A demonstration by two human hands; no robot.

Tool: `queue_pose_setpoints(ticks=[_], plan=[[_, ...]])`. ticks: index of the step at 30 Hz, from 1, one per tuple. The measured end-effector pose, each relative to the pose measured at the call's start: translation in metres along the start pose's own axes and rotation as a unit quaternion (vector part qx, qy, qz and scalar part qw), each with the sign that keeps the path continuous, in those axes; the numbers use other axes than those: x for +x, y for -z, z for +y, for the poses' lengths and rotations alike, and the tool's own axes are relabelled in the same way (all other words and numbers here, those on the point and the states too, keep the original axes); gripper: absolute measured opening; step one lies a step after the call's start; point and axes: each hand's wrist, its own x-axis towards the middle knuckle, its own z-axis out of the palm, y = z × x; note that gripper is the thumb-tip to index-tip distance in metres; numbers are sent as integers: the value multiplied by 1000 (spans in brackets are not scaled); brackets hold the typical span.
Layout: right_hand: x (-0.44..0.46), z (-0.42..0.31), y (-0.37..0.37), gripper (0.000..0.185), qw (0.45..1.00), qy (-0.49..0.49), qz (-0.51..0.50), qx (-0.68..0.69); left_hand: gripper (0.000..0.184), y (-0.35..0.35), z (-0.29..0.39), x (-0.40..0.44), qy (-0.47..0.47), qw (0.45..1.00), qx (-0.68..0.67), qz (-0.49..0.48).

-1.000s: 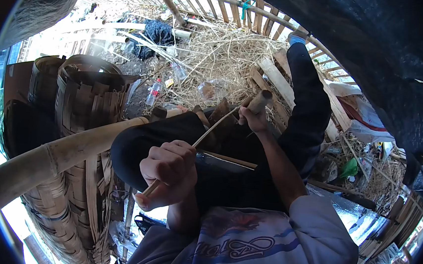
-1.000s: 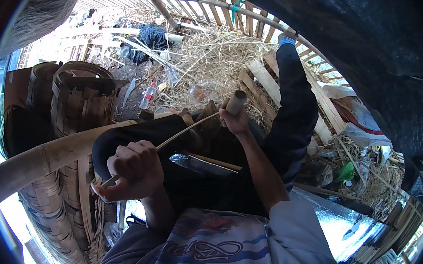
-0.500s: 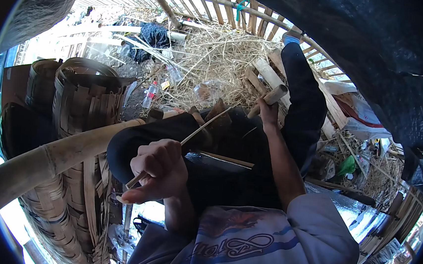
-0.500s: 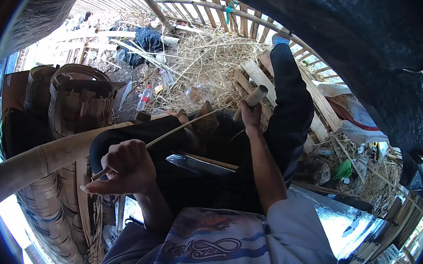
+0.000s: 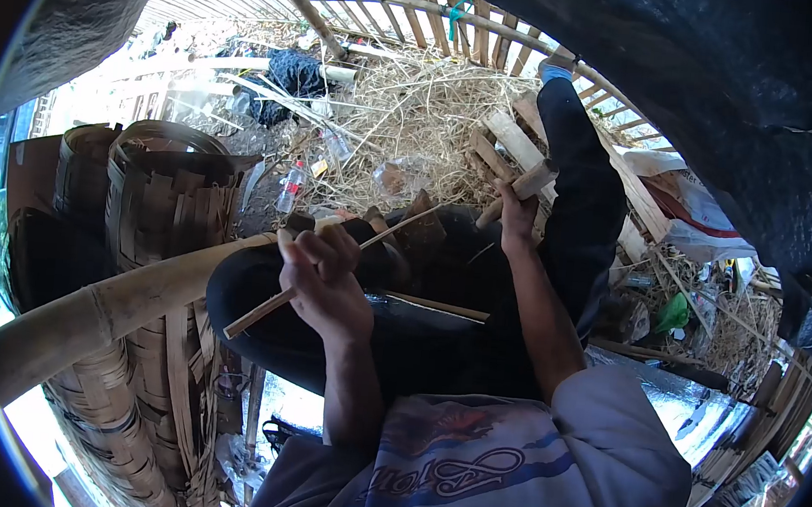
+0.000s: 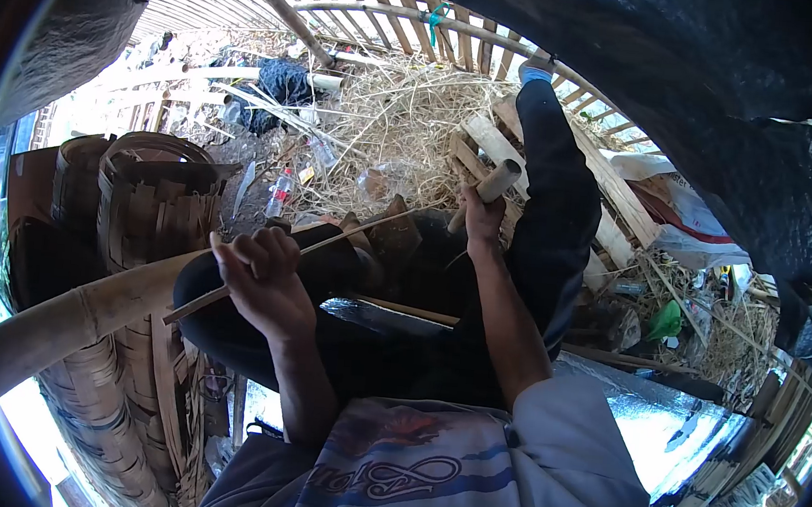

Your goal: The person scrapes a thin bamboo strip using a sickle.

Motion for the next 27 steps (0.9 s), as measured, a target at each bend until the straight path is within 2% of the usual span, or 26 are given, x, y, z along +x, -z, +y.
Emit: queue_pose_setpoints(ticks=[2,4,6,9,11,13,14,16,17,18,20,21,24,27], plan=[[-2,-3,1,17,1000,-15,15,7,46,0,-14,0,31,996,77,37],[1,-3,4,16,999,7,30,28,44,0,-11,2,26,996,77,36],[5,-1,6,15,999,21,29,38,41,-1,8,10,44,996,-9,78],[6,-5,16,15,997,33,31,57,35,8,67,27,-29,998,-14,46],[7,-17,20,14,997,36,26,66,30,-3,115,37,-64,995,-27,64],[1,-32,21,16,993,82,53,72,29,-25,150,43,-142,969,61,194],[1,-33,23,16,993,80,53,73,29,-21,162,46,-142,969,63,193],[5,-36,28,20,990,82,60,101,28,4,195,59,-208,955,187,98],[7,-35,30,20,990,80,54,104,28,17,216,64,-208,956,186,96],[7,-35,32,20,990,81,57,105,25,33,241,69,-186,967,171,16],[6,-35,32,20,986,98,58,118,22,55,278,90,-163,972,156,-65],[6,-34,33,20,986,98,59,119,19,65,292,102,-77,959,107,-251],[4,-31,33,21,989,78,63,108,19,67,325,104,55,905,65,-416],[2,-36,29,18,988,85,76,108,26,79,350,105,88,905,69,-410]])
